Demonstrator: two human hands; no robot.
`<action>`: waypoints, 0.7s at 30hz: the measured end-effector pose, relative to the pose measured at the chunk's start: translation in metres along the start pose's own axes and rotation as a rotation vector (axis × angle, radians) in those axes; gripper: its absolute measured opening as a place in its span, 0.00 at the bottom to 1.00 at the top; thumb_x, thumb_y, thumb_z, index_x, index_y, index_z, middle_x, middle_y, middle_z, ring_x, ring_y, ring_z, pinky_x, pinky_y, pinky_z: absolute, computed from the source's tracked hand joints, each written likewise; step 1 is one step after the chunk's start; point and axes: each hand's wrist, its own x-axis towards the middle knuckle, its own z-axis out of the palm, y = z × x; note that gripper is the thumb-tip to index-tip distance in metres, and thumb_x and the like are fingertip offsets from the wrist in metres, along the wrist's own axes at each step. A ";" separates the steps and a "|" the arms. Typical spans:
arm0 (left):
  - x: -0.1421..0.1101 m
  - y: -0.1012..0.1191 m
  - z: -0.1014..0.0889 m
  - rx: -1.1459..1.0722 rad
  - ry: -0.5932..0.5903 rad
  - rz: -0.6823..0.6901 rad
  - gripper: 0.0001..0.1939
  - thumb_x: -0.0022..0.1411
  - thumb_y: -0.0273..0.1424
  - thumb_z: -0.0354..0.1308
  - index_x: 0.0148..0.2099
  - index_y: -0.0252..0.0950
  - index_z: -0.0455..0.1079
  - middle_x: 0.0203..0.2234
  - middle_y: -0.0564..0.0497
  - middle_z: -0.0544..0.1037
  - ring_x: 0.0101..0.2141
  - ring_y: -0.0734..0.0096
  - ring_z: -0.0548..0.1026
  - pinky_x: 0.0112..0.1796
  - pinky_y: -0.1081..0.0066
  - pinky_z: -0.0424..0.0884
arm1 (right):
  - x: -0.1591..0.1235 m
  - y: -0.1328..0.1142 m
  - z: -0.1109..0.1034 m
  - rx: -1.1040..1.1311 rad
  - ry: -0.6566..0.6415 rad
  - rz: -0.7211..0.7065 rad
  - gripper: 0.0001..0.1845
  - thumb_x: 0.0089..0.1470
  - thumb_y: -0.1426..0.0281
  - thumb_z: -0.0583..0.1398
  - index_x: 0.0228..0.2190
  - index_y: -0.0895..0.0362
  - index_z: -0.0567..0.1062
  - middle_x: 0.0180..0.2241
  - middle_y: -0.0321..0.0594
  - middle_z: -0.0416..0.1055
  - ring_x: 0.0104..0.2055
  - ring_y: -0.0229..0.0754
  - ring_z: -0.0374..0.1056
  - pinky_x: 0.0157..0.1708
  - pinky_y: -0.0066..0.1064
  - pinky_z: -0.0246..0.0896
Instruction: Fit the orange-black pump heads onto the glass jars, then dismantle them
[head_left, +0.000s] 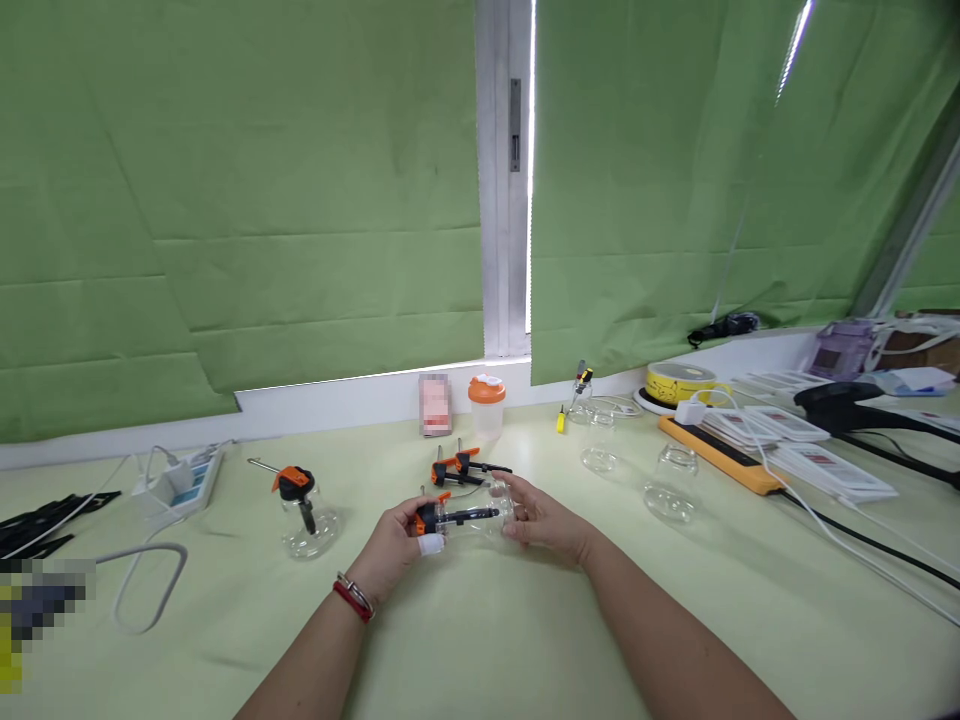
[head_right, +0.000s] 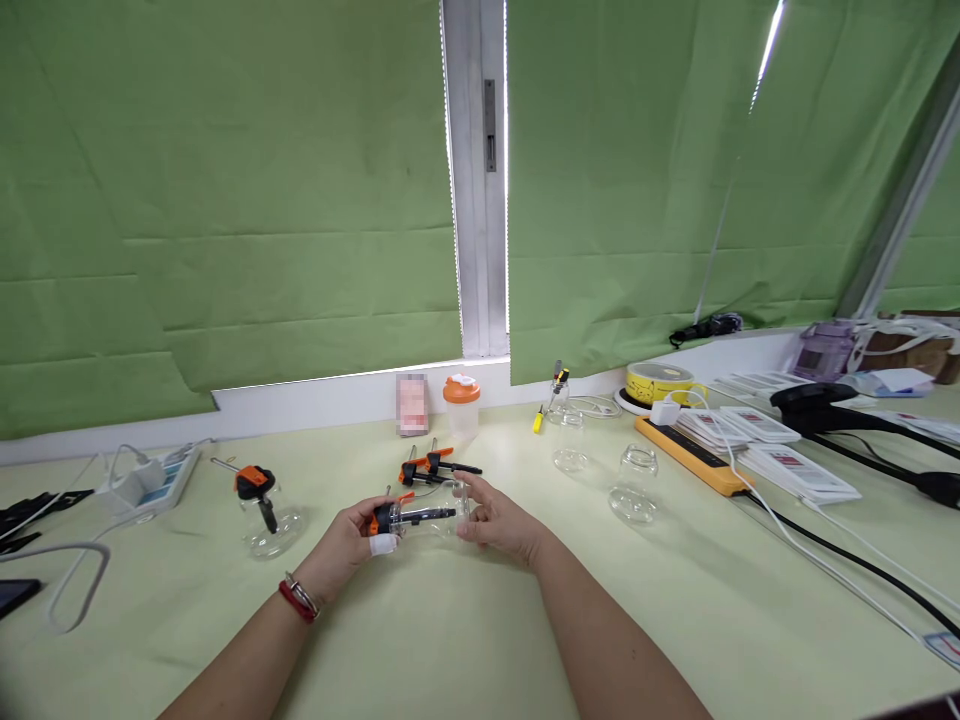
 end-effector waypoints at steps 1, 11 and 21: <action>0.000 0.000 0.000 -0.001 -0.008 0.002 0.26 0.39 0.26 0.69 0.44 0.34 0.71 0.32 0.50 0.77 0.33 0.68 0.75 0.38 0.69 0.70 | 0.001 0.001 -0.001 -0.008 -0.002 -0.001 0.43 0.42 0.61 0.67 0.58 0.42 0.55 0.57 0.46 0.54 0.31 0.33 0.62 0.26 0.27 0.60; -0.004 0.005 0.002 0.006 -0.019 -0.009 0.25 0.39 0.27 0.69 0.44 0.33 0.72 0.31 0.50 0.77 0.32 0.66 0.75 0.39 0.67 0.70 | -0.001 0.000 0.000 0.037 0.005 0.029 0.41 0.45 0.55 0.65 0.57 0.47 0.57 0.47 0.43 0.63 0.28 0.33 0.66 0.26 0.27 0.60; -0.002 0.000 -0.001 -0.003 -0.045 0.009 0.25 0.40 0.26 0.69 0.45 0.34 0.71 0.30 0.51 0.78 0.33 0.67 0.75 0.39 0.69 0.70 | -0.001 -0.003 0.005 0.041 0.060 0.110 0.33 0.48 0.51 0.61 0.50 0.56 0.64 0.35 0.41 0.71 0.22 0.32 0.65 0.21 0.25 0.55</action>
